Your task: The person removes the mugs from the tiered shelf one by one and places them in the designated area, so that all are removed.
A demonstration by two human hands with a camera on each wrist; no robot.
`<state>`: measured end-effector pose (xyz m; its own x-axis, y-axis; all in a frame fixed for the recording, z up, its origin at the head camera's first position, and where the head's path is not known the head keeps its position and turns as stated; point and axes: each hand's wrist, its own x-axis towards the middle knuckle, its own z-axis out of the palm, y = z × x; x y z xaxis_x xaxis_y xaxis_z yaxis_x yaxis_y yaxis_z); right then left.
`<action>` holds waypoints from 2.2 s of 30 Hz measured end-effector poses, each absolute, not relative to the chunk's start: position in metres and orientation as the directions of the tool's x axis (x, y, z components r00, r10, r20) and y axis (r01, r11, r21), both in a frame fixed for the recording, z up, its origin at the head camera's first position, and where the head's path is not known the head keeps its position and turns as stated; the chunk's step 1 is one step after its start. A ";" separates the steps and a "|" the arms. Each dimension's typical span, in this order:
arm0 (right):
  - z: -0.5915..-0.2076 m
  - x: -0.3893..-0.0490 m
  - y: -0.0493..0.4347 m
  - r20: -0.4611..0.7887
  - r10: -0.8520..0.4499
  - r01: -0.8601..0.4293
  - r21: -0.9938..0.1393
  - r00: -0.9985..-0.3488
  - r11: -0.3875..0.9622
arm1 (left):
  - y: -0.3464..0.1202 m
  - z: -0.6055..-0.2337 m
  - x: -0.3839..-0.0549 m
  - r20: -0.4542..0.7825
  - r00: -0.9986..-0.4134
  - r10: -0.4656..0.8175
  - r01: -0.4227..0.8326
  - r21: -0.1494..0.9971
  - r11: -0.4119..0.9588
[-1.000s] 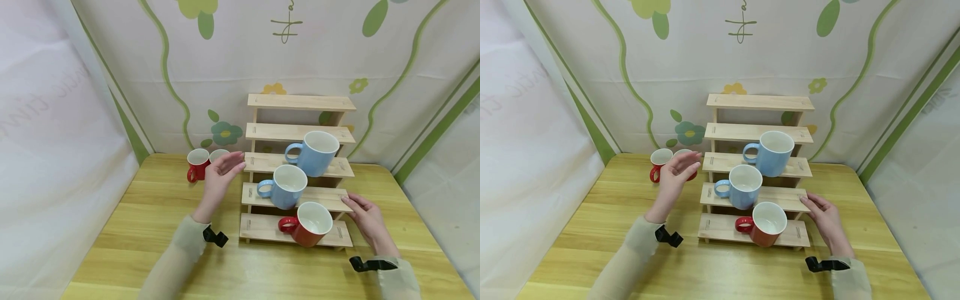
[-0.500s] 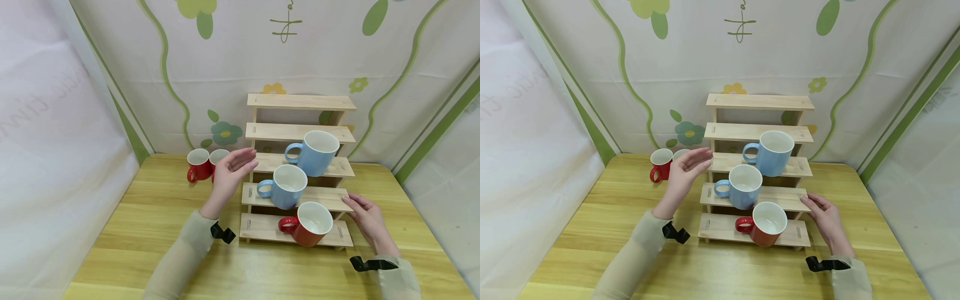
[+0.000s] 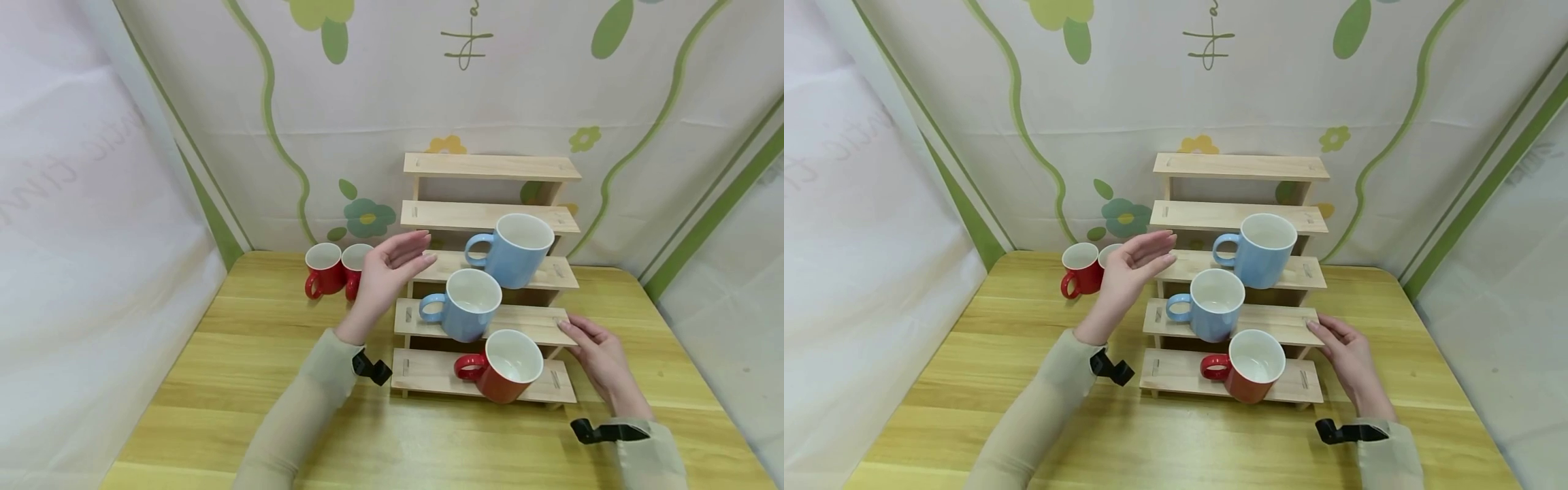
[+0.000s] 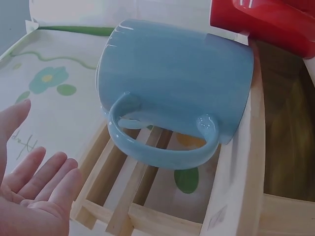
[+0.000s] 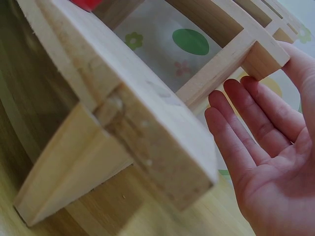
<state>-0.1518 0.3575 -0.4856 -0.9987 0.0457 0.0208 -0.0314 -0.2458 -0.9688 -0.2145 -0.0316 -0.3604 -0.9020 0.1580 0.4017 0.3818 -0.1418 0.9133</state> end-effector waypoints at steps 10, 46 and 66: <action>-0.485 -0.152 0.357 0.021 0.057 -0.035 -0.966 -0.998 -0.254 | -0.017 -0.356 -0.223 0.364 -0.898 0.247 0.355 0.931 -0.080; -0.482 -0.152 0.357 0.042 0.049 -0.054 -0.962 -0.998 -0.269 | 0.021 -0.354 -0.255 0.211 -0.872 0.442 0.282 0.954 0.101; -0.486 -0.151 0.357 0.031 0.049 -0.042 -0.964 -0.998 -0.262 | 0.029 -0.353 -0.258 0.200 -0.876 0.439 0.274 0.955 0.111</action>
